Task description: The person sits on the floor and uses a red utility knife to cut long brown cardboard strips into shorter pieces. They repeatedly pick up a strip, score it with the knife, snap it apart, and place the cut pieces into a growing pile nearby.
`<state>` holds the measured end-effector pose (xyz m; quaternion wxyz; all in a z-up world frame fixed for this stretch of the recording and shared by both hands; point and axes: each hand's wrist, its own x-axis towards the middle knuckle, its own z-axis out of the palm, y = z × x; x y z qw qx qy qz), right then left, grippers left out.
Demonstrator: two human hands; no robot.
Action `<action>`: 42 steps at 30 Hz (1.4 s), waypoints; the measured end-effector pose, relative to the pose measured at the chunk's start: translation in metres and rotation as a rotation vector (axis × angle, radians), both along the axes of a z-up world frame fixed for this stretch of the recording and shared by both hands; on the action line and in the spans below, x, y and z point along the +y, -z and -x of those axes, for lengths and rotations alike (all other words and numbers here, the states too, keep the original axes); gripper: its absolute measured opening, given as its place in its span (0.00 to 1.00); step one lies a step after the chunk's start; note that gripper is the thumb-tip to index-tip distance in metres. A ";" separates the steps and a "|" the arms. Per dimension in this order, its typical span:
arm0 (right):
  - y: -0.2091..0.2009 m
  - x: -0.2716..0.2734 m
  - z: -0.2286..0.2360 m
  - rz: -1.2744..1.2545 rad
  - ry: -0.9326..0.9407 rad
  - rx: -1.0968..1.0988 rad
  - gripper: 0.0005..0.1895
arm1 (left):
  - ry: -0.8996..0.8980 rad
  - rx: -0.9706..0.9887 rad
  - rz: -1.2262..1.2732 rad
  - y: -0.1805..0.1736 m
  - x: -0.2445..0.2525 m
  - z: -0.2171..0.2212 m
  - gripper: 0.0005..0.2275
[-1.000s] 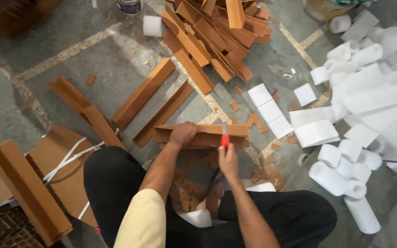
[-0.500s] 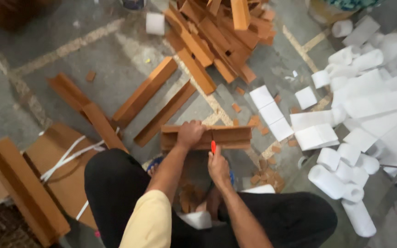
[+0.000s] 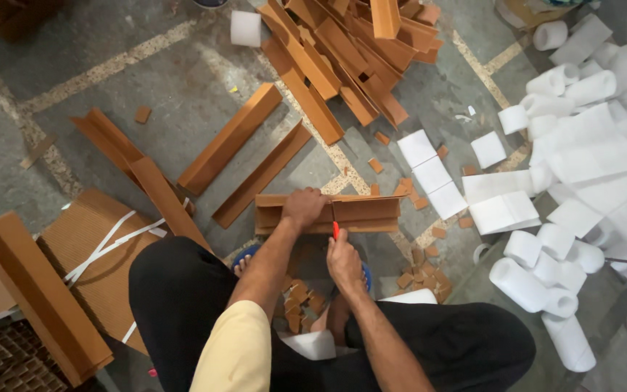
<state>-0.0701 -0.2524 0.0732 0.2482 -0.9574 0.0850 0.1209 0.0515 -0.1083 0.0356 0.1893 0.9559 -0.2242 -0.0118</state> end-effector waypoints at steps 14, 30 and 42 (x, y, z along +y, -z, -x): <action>0.069 -0.002 -0.076 0.119 -0.040 0.227 0.13 | 0.012 -0.352 0.043 0.017 0.001 0.012 0.04; -0.029 -0.028 0.010 0.093 0.106 0.055 0.18 | 0.077 -0.205 0.038 -0.004 -0.002 -0.005 0.14; -0.001 -0.015 0.002 0.105 0.122 0.015 0.19 | 0.006 -0.023 -0.069 -0.006 -0.023 0.005 0.07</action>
